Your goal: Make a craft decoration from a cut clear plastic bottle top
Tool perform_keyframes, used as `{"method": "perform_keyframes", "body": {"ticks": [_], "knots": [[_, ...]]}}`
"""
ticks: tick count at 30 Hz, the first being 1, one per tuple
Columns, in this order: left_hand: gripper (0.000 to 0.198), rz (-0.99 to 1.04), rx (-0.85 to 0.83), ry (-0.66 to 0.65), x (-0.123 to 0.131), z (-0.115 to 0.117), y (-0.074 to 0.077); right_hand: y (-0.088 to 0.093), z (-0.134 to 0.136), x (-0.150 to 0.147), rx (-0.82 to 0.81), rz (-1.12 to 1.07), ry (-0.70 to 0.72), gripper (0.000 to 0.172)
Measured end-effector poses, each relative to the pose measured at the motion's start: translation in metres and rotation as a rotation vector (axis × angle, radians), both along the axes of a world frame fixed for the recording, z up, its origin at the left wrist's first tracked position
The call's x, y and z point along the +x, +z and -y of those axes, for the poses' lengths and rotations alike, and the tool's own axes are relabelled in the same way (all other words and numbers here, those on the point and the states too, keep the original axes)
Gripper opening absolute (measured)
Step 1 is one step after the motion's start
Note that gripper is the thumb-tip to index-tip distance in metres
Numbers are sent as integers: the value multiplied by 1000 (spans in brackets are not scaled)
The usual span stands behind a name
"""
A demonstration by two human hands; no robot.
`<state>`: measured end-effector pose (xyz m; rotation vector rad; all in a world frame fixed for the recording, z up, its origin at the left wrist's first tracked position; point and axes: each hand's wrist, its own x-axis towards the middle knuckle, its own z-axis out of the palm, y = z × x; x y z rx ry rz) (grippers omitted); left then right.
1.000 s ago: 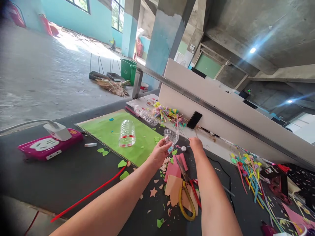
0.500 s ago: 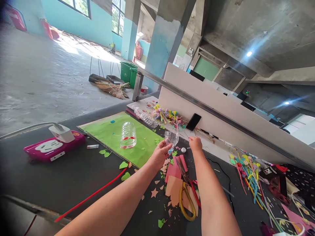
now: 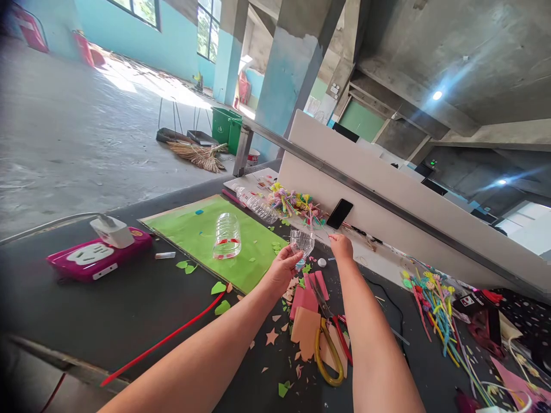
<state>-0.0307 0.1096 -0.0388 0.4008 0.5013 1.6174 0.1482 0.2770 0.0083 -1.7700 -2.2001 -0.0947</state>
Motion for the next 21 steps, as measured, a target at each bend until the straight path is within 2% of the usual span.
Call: {"method": "perform_keyframes", "body": {"ticks": [6,11,14,17,19,21], "knots": [[57,-10,10,-2,1,-2,-3,5,10,-3,52,54,14,27],[56,-26,36,-12,2,-2,-4,24,27,-7,121,88,65,27],[58,-31,77,-27,4,0,0,48,43,-17,208,83,113,20],[60,-26,146,-47,6,3,5,82,72,-26,331,26,167,17],[61,-23,221,-62,8,5,8,107,106,-25,427,-44,185,22],[62,-38,301,-96,10,7,10,127,150,-16,508,-125,189,23]]}}
